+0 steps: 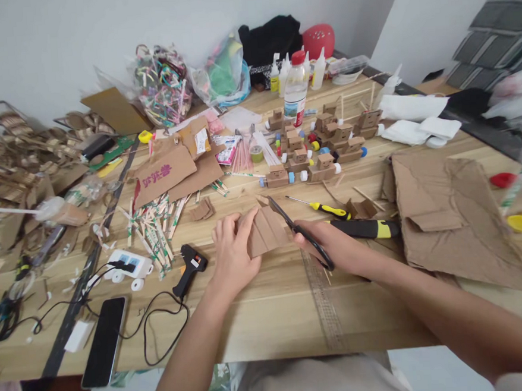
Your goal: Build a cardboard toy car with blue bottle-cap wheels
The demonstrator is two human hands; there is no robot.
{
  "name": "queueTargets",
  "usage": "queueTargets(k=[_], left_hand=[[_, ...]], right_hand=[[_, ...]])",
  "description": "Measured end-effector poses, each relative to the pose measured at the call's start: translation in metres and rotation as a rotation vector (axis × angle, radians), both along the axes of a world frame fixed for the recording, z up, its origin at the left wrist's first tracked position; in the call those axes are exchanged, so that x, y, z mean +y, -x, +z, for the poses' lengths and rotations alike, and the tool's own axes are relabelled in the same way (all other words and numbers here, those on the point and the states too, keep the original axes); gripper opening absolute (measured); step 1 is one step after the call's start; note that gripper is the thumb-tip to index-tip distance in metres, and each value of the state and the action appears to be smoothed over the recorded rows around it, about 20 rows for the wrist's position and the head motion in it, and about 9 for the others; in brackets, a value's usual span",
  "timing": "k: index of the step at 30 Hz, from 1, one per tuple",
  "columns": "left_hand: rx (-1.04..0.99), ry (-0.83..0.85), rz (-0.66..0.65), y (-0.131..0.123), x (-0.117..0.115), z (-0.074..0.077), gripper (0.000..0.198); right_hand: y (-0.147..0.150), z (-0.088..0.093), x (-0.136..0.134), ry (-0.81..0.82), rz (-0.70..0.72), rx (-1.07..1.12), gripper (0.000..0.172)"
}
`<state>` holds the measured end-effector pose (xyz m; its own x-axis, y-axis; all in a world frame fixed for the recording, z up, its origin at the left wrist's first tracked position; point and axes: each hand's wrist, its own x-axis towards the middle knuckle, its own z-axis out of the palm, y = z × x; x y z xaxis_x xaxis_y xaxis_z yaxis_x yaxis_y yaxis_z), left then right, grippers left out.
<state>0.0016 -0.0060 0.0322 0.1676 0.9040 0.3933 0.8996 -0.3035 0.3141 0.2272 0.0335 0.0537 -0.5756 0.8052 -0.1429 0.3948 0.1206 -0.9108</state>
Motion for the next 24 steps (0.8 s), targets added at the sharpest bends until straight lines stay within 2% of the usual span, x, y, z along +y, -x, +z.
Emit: queueTargets(k=[8,15,18,24], left_hand=[[-0.044,-0.005,-0.056,0.003,0.005,-0.005,0.076],[0.034,-0.004,-0.098,0.008,0.004,0.000,0.076],[0.080,-0.041,-0.096,0.010,0.004,0.002,0.075],[0.184,-0.163,-0.098,0.013,0.003,0.002,0.073]], right_hand=[[-0.019,0.011,0.015,-0.188,0.210,-0.185,0.031],[-0.019,0.021,0.015,-0.234,0.174,-0.414,0.024],[-0.019,0.018,0.015,-0.254,0.153,-0.489,0.015],[-0.017,0.010,0.015,-0.365,0.088,-0.662,0.013]])
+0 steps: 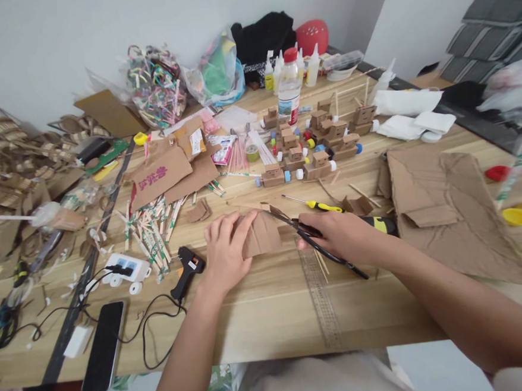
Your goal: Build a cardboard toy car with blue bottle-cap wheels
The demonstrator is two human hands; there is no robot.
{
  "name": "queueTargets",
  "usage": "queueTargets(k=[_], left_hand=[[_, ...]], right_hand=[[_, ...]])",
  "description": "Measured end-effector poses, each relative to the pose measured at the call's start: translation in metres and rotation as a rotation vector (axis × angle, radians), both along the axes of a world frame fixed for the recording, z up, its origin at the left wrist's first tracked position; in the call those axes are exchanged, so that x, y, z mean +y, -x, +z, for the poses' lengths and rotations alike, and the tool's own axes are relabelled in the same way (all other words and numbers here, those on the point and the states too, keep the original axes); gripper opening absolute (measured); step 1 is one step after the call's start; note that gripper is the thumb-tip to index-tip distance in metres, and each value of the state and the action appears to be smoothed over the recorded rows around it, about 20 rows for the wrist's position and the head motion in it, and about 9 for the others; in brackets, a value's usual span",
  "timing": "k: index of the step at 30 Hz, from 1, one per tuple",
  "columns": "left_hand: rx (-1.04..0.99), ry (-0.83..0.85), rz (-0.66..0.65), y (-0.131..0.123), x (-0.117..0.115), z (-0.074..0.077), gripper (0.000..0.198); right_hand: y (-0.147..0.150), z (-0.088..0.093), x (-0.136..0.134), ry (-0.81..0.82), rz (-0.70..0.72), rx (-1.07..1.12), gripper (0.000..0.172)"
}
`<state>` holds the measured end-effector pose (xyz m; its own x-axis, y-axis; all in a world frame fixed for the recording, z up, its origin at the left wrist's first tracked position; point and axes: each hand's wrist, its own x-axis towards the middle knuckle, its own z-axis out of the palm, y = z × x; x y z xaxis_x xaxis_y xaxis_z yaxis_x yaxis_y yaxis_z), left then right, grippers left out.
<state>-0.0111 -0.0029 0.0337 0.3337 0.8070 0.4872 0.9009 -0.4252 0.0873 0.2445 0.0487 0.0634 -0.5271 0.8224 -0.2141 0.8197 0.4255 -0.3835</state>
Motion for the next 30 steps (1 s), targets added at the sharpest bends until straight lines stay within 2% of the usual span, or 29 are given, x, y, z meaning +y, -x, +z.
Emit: queueTargets(k=[6,15,24,30], left_hand=[[0.039,-0.001,0.022,-0.002,0.000,-0.001,0.073],[0.026,0.006,0.009,0.002,0.001,0.000,0.073],[0.087,-0.063,0.033,0.002,-0.002,0.002,0.070],[0.122,-0.179,0.029,-0.002,-0.001,0.001,0.068]], right_hand=[[0.001,0.008,0.000,0.011,0.005,-0.073,0.013],[-0.003,-0.009,0.001,-0.091,0.011,-0.014,0.016],[0.000,0.003,-0.002,-0.174,0.015,-0.112,0.011],[0.005,0.012,-0.004,-0.171,0.000,-0.177,0.008]])
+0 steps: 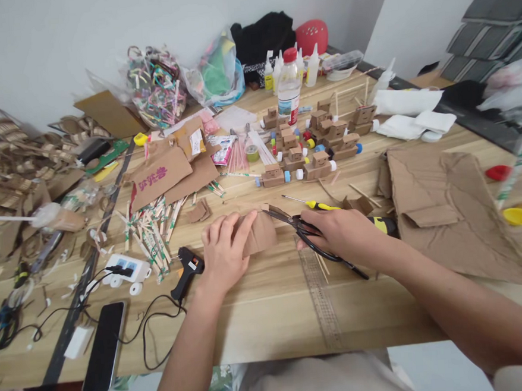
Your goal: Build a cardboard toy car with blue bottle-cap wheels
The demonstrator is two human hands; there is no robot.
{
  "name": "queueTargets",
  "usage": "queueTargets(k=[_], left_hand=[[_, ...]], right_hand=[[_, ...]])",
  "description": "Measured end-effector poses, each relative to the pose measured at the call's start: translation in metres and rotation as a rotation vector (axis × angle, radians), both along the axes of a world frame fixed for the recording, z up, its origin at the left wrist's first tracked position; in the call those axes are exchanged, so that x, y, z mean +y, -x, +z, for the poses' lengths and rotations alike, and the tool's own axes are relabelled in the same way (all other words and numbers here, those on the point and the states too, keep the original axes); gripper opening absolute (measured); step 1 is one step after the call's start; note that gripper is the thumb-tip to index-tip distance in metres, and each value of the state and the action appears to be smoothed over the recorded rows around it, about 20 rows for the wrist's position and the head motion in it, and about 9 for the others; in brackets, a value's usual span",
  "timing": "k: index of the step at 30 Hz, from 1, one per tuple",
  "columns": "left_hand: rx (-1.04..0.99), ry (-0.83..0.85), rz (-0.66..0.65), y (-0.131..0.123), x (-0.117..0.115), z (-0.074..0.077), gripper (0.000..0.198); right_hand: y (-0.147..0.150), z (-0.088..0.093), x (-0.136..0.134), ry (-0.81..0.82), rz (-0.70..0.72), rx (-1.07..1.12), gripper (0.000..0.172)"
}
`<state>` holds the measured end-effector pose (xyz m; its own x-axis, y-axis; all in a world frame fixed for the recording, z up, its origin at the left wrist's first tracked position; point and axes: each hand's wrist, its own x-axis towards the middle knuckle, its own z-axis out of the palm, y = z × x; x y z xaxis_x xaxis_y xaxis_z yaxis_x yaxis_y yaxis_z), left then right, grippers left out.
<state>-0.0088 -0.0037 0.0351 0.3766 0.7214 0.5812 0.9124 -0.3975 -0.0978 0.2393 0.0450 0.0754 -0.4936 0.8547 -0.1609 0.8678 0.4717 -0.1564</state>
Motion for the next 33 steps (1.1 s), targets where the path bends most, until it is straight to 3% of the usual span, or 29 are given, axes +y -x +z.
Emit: queueTargets(k=[7,14,20,27,33], left_hand=[[-0.002,0.157,0.072,-0.003,-0.003,-0.001,0.077],[-0.038,0.159,0.095,-0.006,-0.002,-0.006,0.079],[-0.164,0.120,0.151,0.006,0.003,-0.002,0.080],[-0.650,0.126,0.256,0.025,0.019,-0.002,0.070],[-1.502,0.455,0.120,0.036,0.034,-0.008,0.061]], right_hand=[[0.009,0.020,-0.004,0.095,-0.068,-0.161,0.012],[0.001,0.019,0.000,0.008,-0.086,-0.168,0.029],[-0.016,0.017,0.011,0.063,-0.224,-0.207,0.026],[-0.034,-0.012,0.023,-0.060,-0.160,-0.053,0.024],[-0.026,-0.010,0.019,-0.035,-0.184,-0.122,0.009]])
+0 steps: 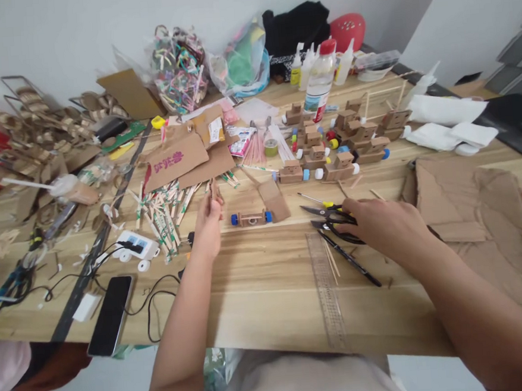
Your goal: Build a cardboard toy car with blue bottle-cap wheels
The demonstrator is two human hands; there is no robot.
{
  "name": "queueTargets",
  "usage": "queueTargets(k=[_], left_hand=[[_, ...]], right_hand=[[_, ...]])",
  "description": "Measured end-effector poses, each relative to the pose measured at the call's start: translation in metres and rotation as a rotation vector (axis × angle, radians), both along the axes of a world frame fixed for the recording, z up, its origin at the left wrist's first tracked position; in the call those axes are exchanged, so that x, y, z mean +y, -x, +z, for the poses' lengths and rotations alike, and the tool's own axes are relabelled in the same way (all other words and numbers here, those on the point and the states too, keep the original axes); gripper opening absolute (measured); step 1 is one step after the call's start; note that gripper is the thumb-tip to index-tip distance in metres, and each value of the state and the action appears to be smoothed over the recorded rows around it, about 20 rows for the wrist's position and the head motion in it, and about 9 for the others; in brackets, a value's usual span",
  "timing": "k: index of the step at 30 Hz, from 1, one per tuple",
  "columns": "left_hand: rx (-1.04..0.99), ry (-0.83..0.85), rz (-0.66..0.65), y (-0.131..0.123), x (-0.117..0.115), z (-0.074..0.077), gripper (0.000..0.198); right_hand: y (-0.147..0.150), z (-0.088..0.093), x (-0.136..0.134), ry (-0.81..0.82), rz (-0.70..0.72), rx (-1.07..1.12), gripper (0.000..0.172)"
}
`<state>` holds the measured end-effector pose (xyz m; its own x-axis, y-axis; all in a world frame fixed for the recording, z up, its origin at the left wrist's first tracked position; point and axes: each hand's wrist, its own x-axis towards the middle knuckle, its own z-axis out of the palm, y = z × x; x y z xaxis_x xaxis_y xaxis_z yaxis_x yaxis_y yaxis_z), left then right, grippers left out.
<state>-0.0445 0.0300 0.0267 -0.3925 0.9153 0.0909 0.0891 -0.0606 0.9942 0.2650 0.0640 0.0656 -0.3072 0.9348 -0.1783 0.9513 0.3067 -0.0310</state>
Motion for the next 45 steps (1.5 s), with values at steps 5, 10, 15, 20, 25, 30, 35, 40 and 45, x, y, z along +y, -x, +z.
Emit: queueTargets(k=[5,10,15,20,25,30,35,40,45], left_hand=[[-0.517,-0.004,-0.004,0.000,0.004,0.010,0.068],[-0.586,0.018,-0.028,-0.009,0.005,0.003,0.043],[-0.374,-0.148,-0.103,-0.025,0.004,-0.016,0.058],[0.043,-0.229,-0.092,-0.016,0.008,-0.024,0.029],[0.490,-0.052,-0.017,0.004,0.015,-0.028,0.020],[0.565,0.023,-0.030,0.010,0.019,-0.032,0.012],[0.655,0.057,-0.087,0.011,0.018,-0.028,0.018],[0.822,0.150,-0.235,0.011,0.012,-0.018,0.051],[0.959,0.237,-0.341,0.010,0.010,-0.014,0.069]], right_hand=[[0.016,0.013,-0.004,0.004,-0.043,-0.086,0.013],[0.056,0.029,-0.007,0.053,0.082,0.052,0.018],[0.105,0.017,-0.001,0.195,0.377,0.686,0.024],[0.122,-0.009,0.029,0.002,0.202,0.814,0.028],[0.122,-0.029,0.049,-0.022,0.143,0.839,0.026],[0.129,-0.039,0.048,-0.036,0.138,0.835,0.023],[0.126,-0.042,0.050,-0.041,0.132,0.809,0.022],[0.124,-0.045,0.051,-0.006,0.124,0.774,0.017],[0.125,-0.044,0.051,0.014,0.114,0.736,0.016]])
